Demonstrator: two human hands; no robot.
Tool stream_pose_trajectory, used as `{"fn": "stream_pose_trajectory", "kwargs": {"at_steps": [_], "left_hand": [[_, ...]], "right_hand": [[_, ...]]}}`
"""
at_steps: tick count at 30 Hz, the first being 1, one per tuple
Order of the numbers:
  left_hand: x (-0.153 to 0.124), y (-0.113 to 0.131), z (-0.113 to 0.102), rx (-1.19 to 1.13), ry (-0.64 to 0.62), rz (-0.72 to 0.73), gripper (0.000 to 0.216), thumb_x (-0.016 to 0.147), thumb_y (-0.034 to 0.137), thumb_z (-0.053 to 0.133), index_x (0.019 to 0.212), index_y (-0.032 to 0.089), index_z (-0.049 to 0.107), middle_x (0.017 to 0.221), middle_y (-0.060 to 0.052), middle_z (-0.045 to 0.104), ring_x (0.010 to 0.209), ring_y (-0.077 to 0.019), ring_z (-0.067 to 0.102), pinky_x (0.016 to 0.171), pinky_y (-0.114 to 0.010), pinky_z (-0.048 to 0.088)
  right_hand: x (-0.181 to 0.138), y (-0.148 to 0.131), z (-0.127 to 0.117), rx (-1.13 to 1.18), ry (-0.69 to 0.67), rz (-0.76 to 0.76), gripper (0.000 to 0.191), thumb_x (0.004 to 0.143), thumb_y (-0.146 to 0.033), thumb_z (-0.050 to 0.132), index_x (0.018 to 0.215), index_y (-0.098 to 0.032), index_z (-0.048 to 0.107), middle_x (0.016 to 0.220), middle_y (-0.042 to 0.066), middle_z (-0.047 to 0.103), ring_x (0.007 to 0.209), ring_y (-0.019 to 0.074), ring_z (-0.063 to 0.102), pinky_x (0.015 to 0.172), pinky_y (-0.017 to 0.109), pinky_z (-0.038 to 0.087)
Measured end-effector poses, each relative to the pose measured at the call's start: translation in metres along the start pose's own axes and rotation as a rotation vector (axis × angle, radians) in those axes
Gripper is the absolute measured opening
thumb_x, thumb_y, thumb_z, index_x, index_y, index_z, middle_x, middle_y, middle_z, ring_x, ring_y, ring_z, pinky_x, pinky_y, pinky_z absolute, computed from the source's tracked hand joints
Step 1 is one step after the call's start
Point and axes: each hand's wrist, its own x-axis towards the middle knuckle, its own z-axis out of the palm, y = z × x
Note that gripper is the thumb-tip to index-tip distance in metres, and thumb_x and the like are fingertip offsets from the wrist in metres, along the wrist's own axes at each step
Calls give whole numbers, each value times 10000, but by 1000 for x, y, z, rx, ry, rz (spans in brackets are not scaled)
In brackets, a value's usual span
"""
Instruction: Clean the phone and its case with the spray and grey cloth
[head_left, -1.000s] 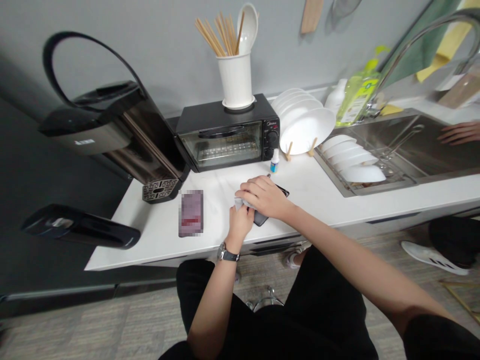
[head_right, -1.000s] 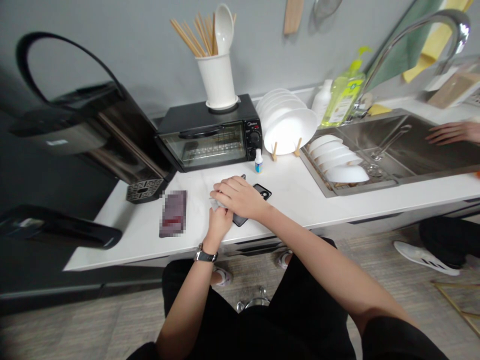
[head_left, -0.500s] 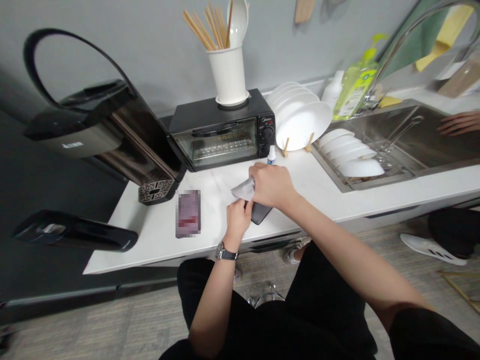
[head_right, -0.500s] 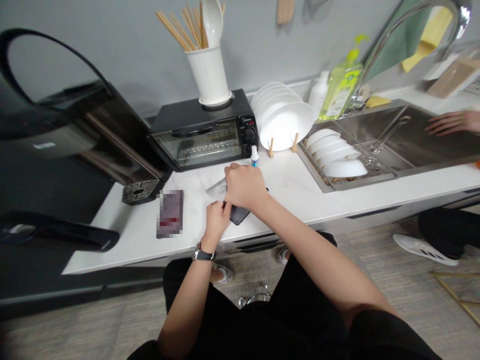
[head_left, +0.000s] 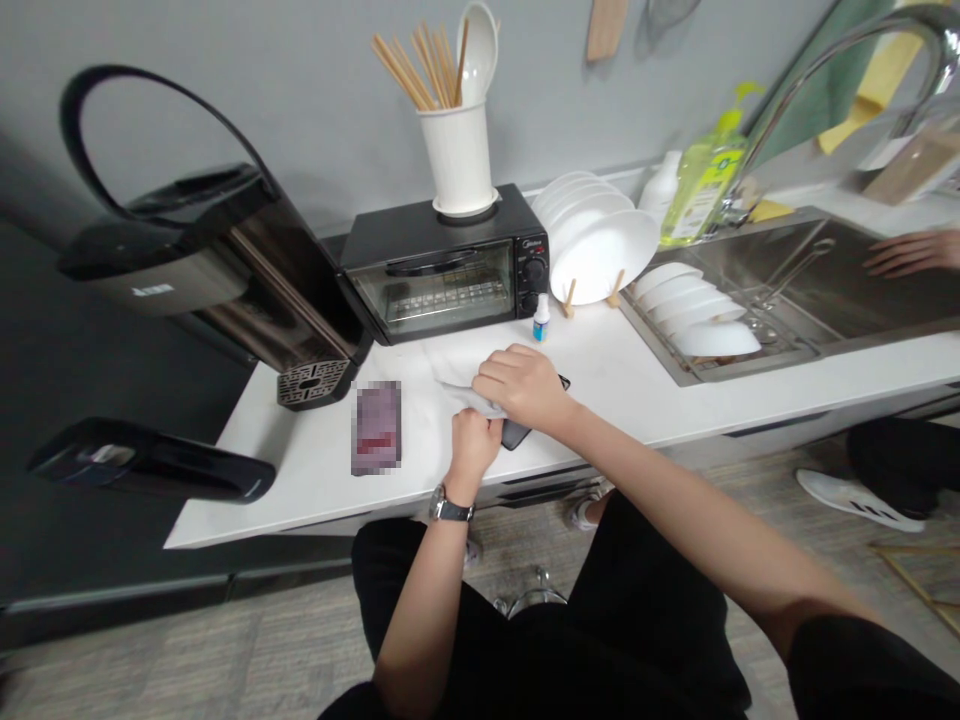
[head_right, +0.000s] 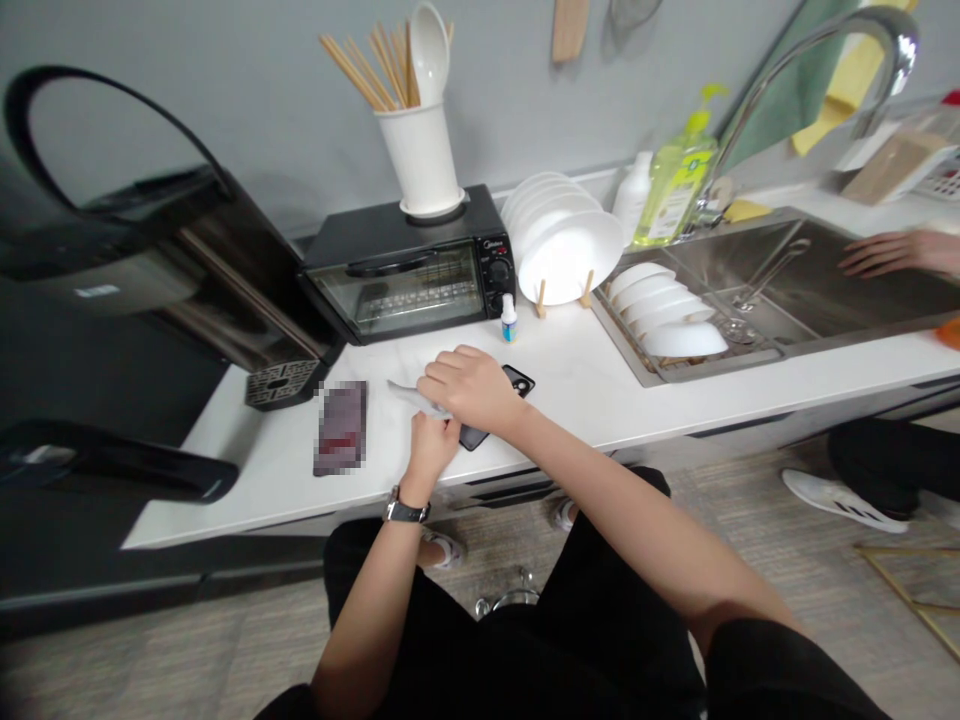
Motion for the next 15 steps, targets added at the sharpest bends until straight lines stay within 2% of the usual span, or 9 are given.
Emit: {"fn": "stream_pose_trajectory", "kwargs": {"at_steps": [2, 4, 7, 10, 12, 15], "left_hand": [[0, 0, 1, -10, 14, 15, 226, 941, 144, 572, 1053, 146, 769, 1027, -156, 801, 987, -307, 752, 807, -350, 522], [1, 0, 1, -29, 29, 12, 270, 913, 107, 581, 1120, 143, 750, 1083, -158, 793, 1028, -310, 746, 831, -352, 529], [1, -2, 3, -64, 35, -16, 181, 895, 84, 589, 948, 155, 746, 924, -143, 788, 903, -300, 758, 771, -341, 510], [1, -3, 4, -95, 55, -17, 197, 961, 151, 574, 820, 177, 710, 797, -122, 765, 768, -272, 744, 695, -330, 458], [1, -3, 4, -100, 68, -16, 241, 1009, 215, 555, 819, 179, 699, 743, -107, 747, 697, -255, 720, 658, -328, 421], [2, -2, 5, -128, 98, -18, 273, 1038, 274, 548, 821, 179, 684, 671, -73, 707, 619, -223, 671, 621, -317, 372]], "right_hand": [[-13, -1, 15, -27, 192, -5, 312, 1093, -168, 454, 916, -233, 702, 877, 22, 705, 881, 195, 568, 798, 358, 347], [-21, -4, 28, -16, 301, 40, 257, 1085, -176, 464, 1032, -254, 703, 973, 32, 710, 961, 213, 565, 872, 381, 366], [-21, -7, 37, 71, 334, 202, 222, 1053, -225, 488, 1191, -225, 662, 1065, 81, 693, 1044, 255, 567, 949, 424, 401], [-15, -4, 32, 164, 261, 465, 253, 1030, -347, 494, 1163, -175, 622, 1091, 125, 688, 1007, 271, 613, 837, 385, 446], [-11, -1, 23, 183, 125, 621, 407, 1009, -541, 515, 1145, -166, 594, 1032, 125, 706, 903, 268, 649, 710, 342, 415], [-3, 5, 3, 116, -70, 682, 688, 923, -793, 506, 1165, -153, 580, 948, 122, 740, 806, 276, 679, 647, 314, 344]]}}
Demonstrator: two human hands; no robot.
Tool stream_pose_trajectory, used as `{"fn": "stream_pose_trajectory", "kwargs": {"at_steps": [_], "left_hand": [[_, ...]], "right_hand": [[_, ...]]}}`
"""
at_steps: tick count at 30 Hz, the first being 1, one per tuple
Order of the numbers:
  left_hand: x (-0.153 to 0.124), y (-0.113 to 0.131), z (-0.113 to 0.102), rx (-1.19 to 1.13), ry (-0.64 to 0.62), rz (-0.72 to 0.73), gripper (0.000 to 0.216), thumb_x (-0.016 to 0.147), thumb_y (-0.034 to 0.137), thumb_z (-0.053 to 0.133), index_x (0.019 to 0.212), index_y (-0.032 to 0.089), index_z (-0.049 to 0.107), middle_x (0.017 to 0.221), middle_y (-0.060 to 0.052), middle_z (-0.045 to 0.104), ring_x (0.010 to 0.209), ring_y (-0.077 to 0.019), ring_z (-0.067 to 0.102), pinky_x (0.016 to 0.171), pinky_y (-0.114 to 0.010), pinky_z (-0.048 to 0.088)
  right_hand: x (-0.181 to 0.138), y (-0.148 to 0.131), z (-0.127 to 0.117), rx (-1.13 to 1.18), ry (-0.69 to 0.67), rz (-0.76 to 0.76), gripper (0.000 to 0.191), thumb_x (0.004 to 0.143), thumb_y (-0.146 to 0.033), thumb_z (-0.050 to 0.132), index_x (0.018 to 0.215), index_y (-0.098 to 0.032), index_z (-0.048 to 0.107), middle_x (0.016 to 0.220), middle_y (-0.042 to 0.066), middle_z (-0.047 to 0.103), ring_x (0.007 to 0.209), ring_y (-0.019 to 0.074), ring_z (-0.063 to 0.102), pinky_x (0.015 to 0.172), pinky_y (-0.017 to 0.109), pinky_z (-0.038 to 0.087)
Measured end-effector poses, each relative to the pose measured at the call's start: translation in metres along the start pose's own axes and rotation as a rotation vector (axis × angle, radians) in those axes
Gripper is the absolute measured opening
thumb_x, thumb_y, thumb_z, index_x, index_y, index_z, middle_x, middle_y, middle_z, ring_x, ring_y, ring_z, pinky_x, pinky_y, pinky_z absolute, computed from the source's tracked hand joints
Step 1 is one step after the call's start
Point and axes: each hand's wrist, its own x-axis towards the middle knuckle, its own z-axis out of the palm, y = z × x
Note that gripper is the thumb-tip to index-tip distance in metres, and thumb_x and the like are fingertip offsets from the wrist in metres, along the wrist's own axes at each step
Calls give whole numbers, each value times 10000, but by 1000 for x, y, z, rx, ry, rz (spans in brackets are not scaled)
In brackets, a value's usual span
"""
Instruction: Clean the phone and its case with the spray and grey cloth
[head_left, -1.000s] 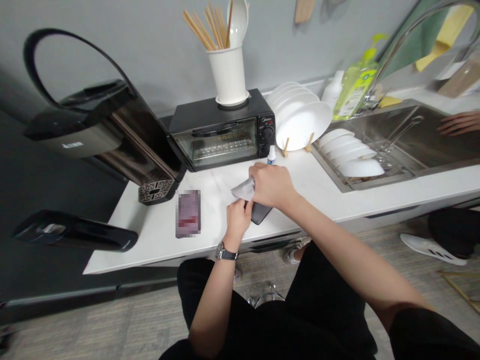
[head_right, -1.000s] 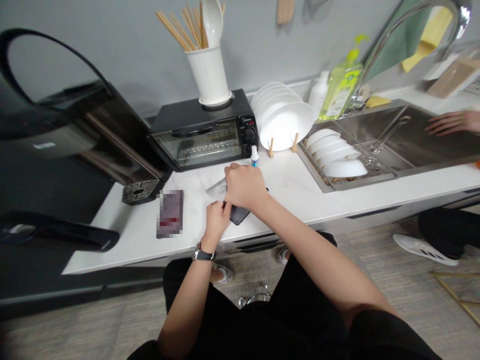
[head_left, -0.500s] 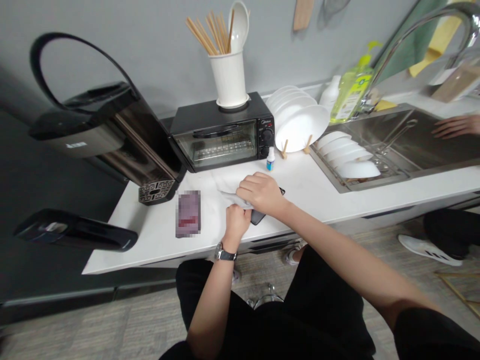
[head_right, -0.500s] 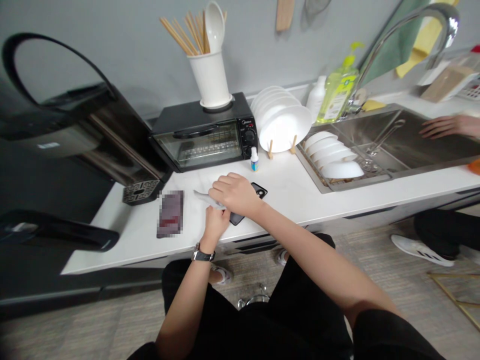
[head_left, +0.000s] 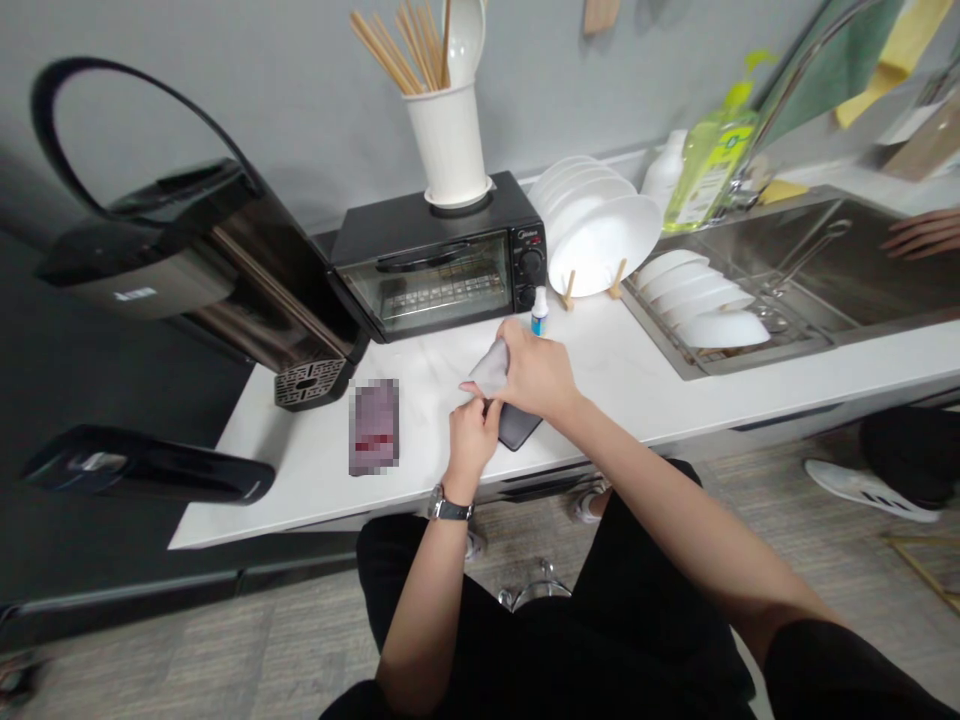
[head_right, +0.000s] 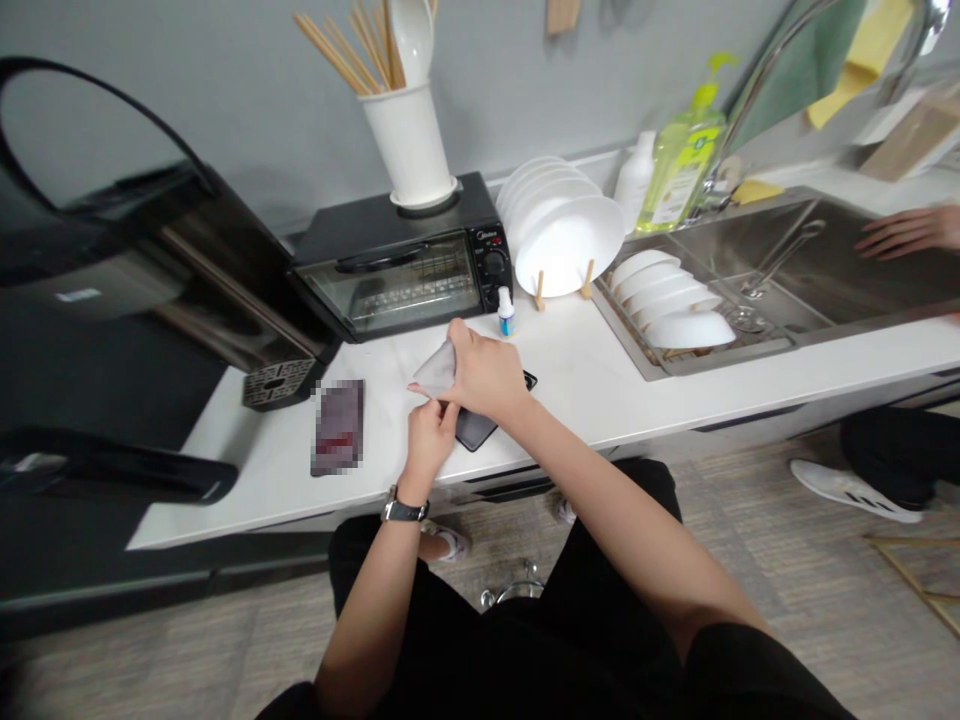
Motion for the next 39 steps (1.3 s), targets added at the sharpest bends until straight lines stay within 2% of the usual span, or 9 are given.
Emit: {"fn": "stream_pose_trajectory", "kwargs": {"at_steps": [4, 12, 15, 19, 22, 25, 29, 33, 39], "left_hand": [[0, 1, 0, -55, 23, -14, 347, 1051, 328, 555, 744, 193, 645, 638, -46, 681, 575, -185, 622, 600, -301, 345], [0, 3, -4, 19, -82, -40, 312, 1035, 242, 531, 799, 177, 723, 783, -124, 772, 746, -250, 736, 689, -321, 451], [0, 3, -5, 18, -78, -35, 247, 1007, 199, 541, 877, 172, 750, 874, -137, 795, 849, -273, 757, 744, -330, 498], [0, 2, -6, 22, -90, -18, 195, 957, 161, 565, 1012, 166, 752, 980, -139, 806, 934, -282, 761, 796, -336, 533], [0, 1, -4, 32, -126, 10, 184, 913, 125, 569, 948, 170, 743, 934, -127, 806, 893, -272, 760, 774, -322, 531], [0, 1, -4, 39, -129, 27, 149, 904, 134, 583, 861, 187, 715, 862, -110, 795, 828, -256, 754, 726, -307, 509], [-1, 2, -5, 102, -98, 27, 163, 943, 158, 567, 853, 190, 699, 824, -108, 783, 786, -253, 748, 703, -313, 482], [1, 5, -6, 74, -68, 27, 227, 1010, 198, 543, 852, 184, 705, 790, -96, 769, 780, -241, 753, 709, -300, 472], [0, 7, -6, 59, -74, 7, 285, 1047, 255, 543, 842, 177, 724, 773, -108, 769, 760, -244, 755, 684, -299, 445]], "right_hand": [[10, -6, -25, -135, -100, -72, 656, 938, -763, 502, 1115, -148, 647, 960, 140, 771, 798, 287, 712, 635, 320, 309], [20, -25, -41, -224, -288, -384, 222, 925, -220, 559, 968, -121, 754, 883, 142, 765, 796, 273, 676, 679, 371, 345], [17, -25, -31, -214, -218, -621, 205, 997, -141, 509, 1041, -128, 709, 914, 109, 746, 821, 244, 637, 733, 375, 368], [2, -8, -2, -171, 56, -831, 236, 1087, -179, 451, 1137, -188, 681, 1126, 79, 728, 1011, 233, 585, 896, 382, 391], [-13, 4, 19, -121, 259, -676, 310, 1084, -157, 425, 1272, -237, 657, 1210, 65, 704, 1104, 237, 560, 1008, 410, 365], [-24, 5, 24, -62, 286, -500, 323, 1062, -184, 423, 1284, -210, 655, 1171, 93, 701, 1067, 254, 561, 1004, 429, 368], [-21, 5, 8, 6, 174, -307, 258, 1035, -369, 504, 1066, -174, 671, 1038, 119, 708, 942, 260, 585, 825, 374, 399], [-7, 11, -16, 20, -21, -92, 508, 964, -654, 578, 1106, -169, 628, 964, 94, 734, 805, 239, 650, 655, 316, 333], [8, -6, -47, -212, -225, -138, 553, 950, -659, 570, 1007, -134, 735, 936, 152, 778, 790, 281, 707, 653, 339, 338]]}}
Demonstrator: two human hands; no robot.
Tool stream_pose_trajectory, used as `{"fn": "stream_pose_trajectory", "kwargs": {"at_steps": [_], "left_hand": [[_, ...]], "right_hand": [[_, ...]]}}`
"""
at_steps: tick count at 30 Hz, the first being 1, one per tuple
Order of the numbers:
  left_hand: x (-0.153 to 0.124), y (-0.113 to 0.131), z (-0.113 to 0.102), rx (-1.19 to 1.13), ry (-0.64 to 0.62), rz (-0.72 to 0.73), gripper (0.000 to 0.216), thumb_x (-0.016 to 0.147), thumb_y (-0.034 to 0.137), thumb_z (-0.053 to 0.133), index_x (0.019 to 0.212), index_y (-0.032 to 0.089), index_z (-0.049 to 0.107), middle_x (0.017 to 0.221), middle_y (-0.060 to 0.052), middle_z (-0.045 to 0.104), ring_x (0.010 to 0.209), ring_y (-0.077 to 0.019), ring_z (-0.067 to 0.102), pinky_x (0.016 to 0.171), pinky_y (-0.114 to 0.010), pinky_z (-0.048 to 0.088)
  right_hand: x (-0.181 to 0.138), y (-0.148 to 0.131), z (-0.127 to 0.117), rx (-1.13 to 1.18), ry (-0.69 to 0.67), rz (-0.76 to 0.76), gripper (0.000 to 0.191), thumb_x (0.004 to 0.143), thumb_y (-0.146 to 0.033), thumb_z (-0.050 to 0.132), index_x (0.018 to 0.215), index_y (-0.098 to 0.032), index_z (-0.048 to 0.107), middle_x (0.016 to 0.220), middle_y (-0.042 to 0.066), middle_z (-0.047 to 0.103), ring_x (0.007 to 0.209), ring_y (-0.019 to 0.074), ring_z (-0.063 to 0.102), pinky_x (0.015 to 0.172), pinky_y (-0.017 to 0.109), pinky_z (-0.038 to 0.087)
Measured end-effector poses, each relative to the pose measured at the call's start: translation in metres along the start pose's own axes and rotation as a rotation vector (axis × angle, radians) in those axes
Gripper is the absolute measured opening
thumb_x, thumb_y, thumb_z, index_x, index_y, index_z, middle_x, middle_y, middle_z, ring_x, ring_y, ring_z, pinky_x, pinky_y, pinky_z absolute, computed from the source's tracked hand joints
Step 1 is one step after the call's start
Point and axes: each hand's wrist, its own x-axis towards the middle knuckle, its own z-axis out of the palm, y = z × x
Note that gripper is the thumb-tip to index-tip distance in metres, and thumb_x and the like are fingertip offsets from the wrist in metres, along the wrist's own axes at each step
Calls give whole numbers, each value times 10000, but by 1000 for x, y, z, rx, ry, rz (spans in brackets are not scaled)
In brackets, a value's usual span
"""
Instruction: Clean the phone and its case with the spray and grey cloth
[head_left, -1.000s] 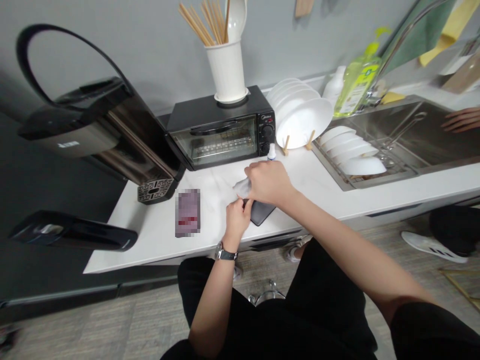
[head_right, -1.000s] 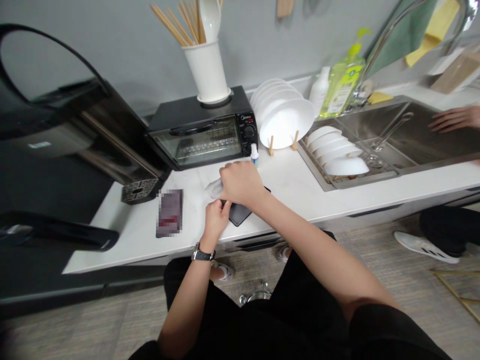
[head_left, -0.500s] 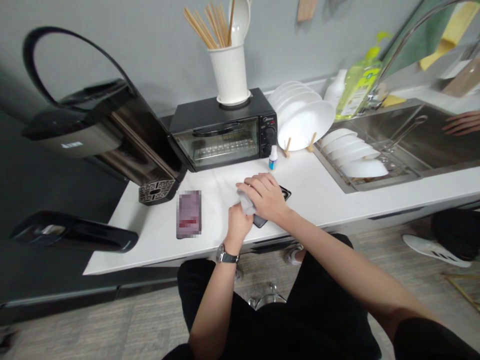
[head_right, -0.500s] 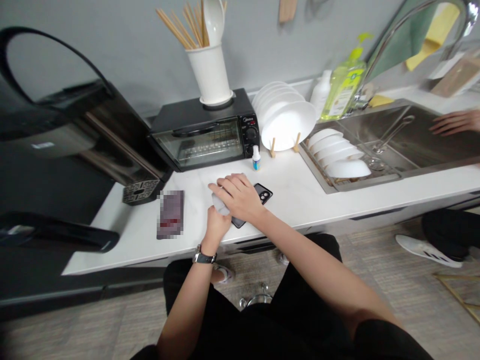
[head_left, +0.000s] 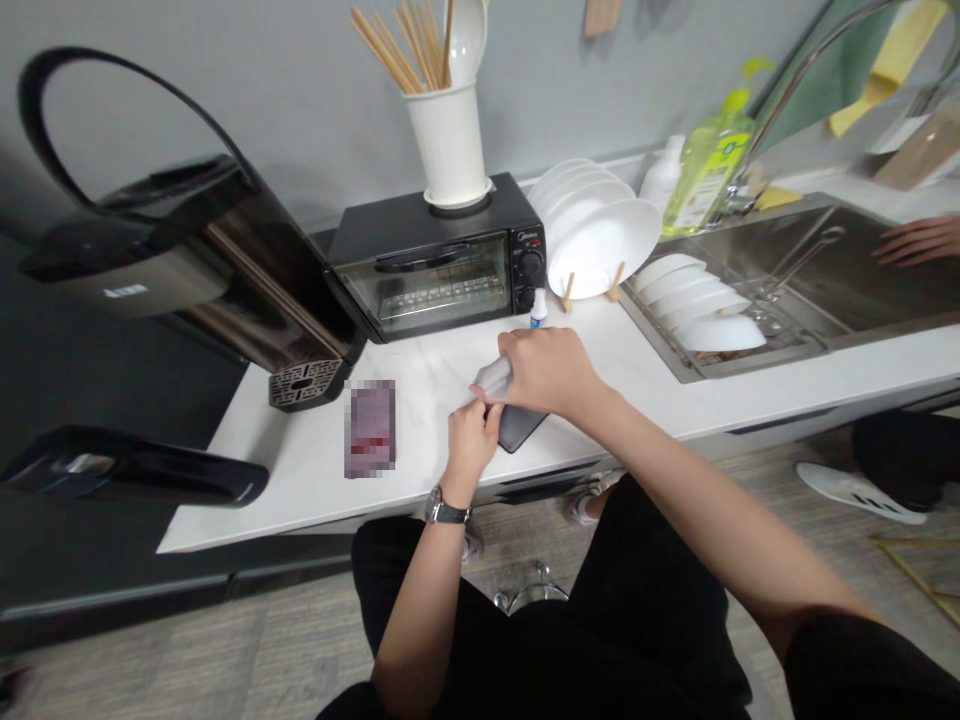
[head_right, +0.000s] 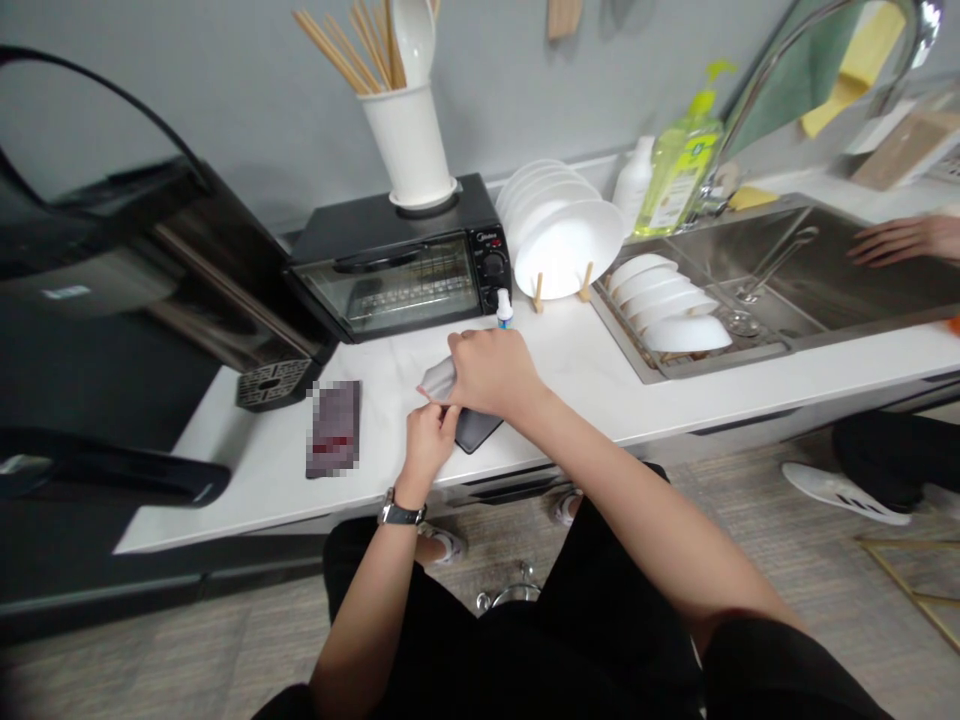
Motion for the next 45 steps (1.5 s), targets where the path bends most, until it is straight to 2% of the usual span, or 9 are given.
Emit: {"fn": "stream_pose_trajectory", "kwargs": {"at_steps": [6, 11, 14, 17, 22, 28, 34, 38, 45], "left_hand": [[1, -1, -1, 21, -32, -4, 267, 1014, 201, 532, 860, 169, 748, 841, -139, 797, 816, -273, 767, 704, -322, 466], [-1, -3, 1, 45, -51, -8, 225, 939, 188, 581, 801, 175, 757, 811, -130, 790, 807, -288, 754, 726, -347, 512], [-2, -4, 2, 50, -50, 12, 189, 864, 113, 608, 920, 179, 777, 922, -117, 811, 890, -286, 759, 786, -346, 535], [-3, -4, 1, 60, -55, 29, 217, 859, 79, 586, 912, 193, 763, 898, -107, 805, 875, -275, 755, 782, -331, 526], [-1, -2, 0, 50, -29, 38, 210, 974, 170, 544, 923, 189, 747, 830, -103, 791, 793, -253, 746, 730, -313, 490], [0, -1, 1, 24, -18, 15, 290, 1033, 260, 542, 829, 171, 729, 751, -104, 761, 720, -241, 734, 685, -307, 443], [2, -2, -1, -61, -16, -29, 317, 1018, 253, 553, 744, 179, 694, 740, -107, 762, 687, -230, 718, 649, -302, 413], [1, -3, -2, -75, -17, -21, 267, 995, 217, 536, 822, 170, 735, 786, -113, 785, 713, -242, 734, 659, -308, 438], [-3, -8, 3, -101, -26, -24, 201, 923, 221, 583, 902, 150, 769, 797, -141, 788, 817, -300, 764, 715, -350, 526]], "right_hand": [[7, -26, -5, -73, -54, -217, 229, 986, -239, 552, 951, -136, 753, 858, 135, 770, 781, 265, 679, 665, 362, 335], [-4, -23, 47, -11, 320, -380, 271, 1087, -183, 434, 1137, -198, 699, 985, 86, 741, 938, 235, 614, 822, 381, 367], [-14, -18, 78, 65, 504, -313, 314, 1081, -183, 425, 1244, -247, 686, 1100, 77, 735, 1038, 245, 592, 933, 406, 369], [-17, -17, 84, 104, 549, -203, 316, 1066, -222, 438, 1282, -210, 668, 1153, 109, 724, 1079, 270, 572, 987, 430, 368], [-14, -15, 48, 151, 387, -49, 276, 1037, -397, 548, 1041, -163, 694, 1016, 116, 722, 966, 260, 593, 790, 362, 400], [-2, -10, -7, 37, -69, 84, 595, 958, -687, 540, 922, -144, 781, 910, 143, 772, 798, 275, 690, 667, 333, 391], [16, -29, -23, -70, -179, -1, 427, 974, -473, 622, 991, -90, 811, 946, 215, 796, 867, 301, 731, 706, 347, 440], [16, -37, -1, -28, -37, -193, 269, 1034, -203, 533, 983, -116, 782, 930, 153, 789, 860, 264, 702, 744, 374, 431], [-3, -31, 76, 60, 521, -302, 327, 1076, -131, 457, 1305, -225, 672, 1169, 76, 736, 1124, 233, 611, 1109, 452, 406]]}}
